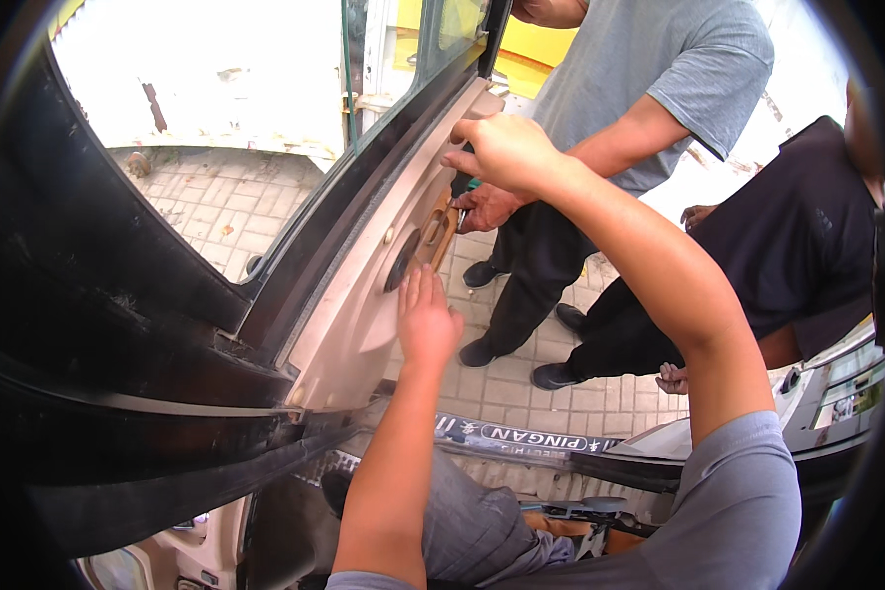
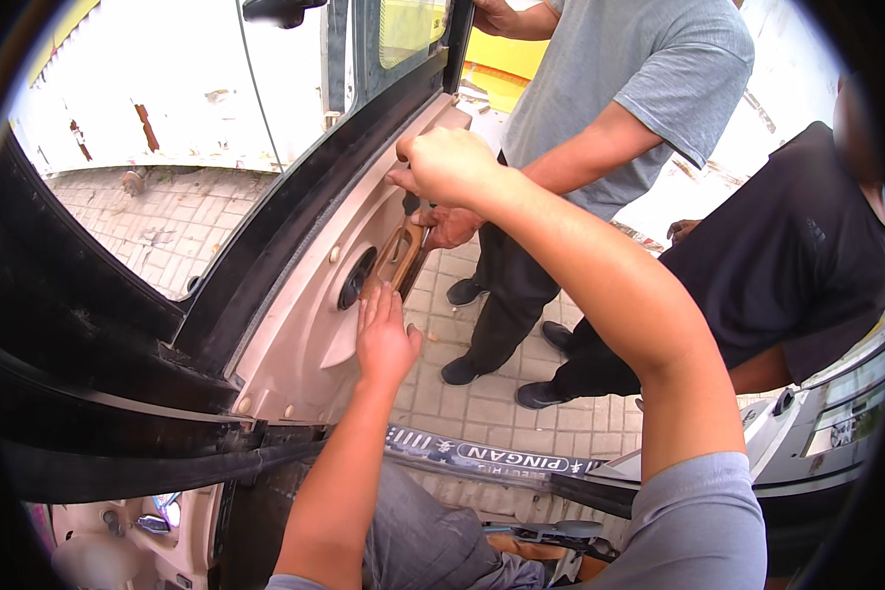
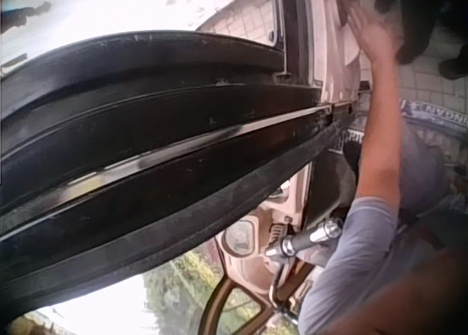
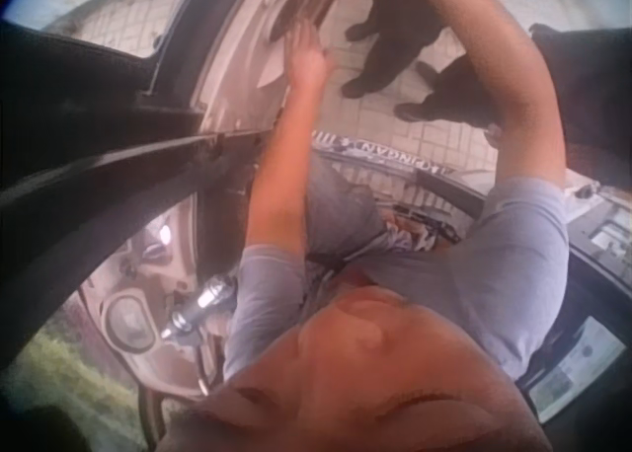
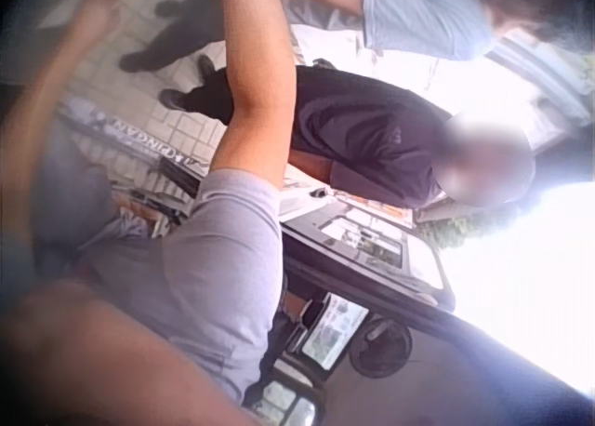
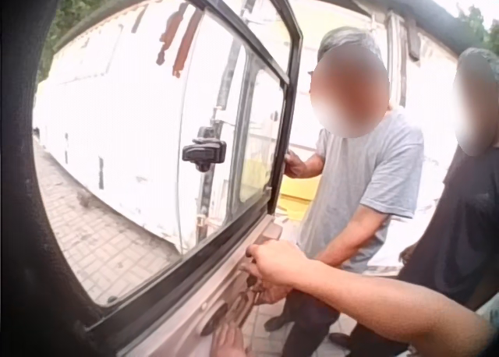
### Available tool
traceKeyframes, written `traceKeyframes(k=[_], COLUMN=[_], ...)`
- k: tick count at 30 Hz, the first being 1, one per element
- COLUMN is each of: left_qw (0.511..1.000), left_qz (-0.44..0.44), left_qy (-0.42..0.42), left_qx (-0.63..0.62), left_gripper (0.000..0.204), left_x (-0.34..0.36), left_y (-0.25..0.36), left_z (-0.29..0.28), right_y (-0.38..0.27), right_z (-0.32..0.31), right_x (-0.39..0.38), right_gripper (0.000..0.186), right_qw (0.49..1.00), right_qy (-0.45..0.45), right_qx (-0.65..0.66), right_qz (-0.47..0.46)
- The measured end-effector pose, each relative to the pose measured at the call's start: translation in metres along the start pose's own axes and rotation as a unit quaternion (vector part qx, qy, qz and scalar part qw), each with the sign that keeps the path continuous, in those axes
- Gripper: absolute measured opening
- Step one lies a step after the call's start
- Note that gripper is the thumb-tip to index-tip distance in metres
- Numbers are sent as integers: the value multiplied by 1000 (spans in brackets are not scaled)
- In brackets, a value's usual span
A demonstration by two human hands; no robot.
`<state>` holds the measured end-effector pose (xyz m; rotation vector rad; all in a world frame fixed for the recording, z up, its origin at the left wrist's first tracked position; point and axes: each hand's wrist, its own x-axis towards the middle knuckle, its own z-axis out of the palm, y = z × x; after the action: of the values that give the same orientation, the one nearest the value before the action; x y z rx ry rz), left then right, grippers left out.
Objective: The person uses a screwdriver to remove screws from the vehicle door panel and dashboard, detaches the door panel, and then removes the dashboard cover to access internal wiring.
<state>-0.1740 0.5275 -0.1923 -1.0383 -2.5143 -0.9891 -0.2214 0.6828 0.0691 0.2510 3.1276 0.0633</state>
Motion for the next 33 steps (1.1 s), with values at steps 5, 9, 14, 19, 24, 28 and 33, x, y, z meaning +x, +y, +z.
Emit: traceKeyframes(k=[5, 9, 14, 19, 24, 28, 33], left_qw=[1000, 1000, 999, 991, 694, 527, 448], left_qz=[5, -4, -11, -83, -402, -438, -481], left_qy=[4, -2, -4, 24, 105, 115, 130], left_qx=[1, -4, -38, -105, -588, -719, -743], left_gripper=[60, 60, 57, 56, 34, 14, 18], left_x=[-5, -4, -5, -16, -2, 11, 21], left_y=[3, 3, -1, 0, 14, -1, 6], left_z=[-6, -8, -12, -21, -32, -38, -36], right_y=[13, 9, 1, 24, 15, -9, 24], right_z=[13, 2, 3, 15, 9, 3, 16], right_x=[-2, 1, 3, 6, 9, 4, 8], right_gripper=[40, 38, 39, 37, 36, 43, 41], right_qw=[975, 996, 997, 980, 995, 998, 955], right_qy=[120, 42, 49, 114, 71, 35, 139], right_qx=[30, 17, 35, 36, 16, 22, 95], right_qz=[-187, -75, -57, -159, -68, -49, -244])
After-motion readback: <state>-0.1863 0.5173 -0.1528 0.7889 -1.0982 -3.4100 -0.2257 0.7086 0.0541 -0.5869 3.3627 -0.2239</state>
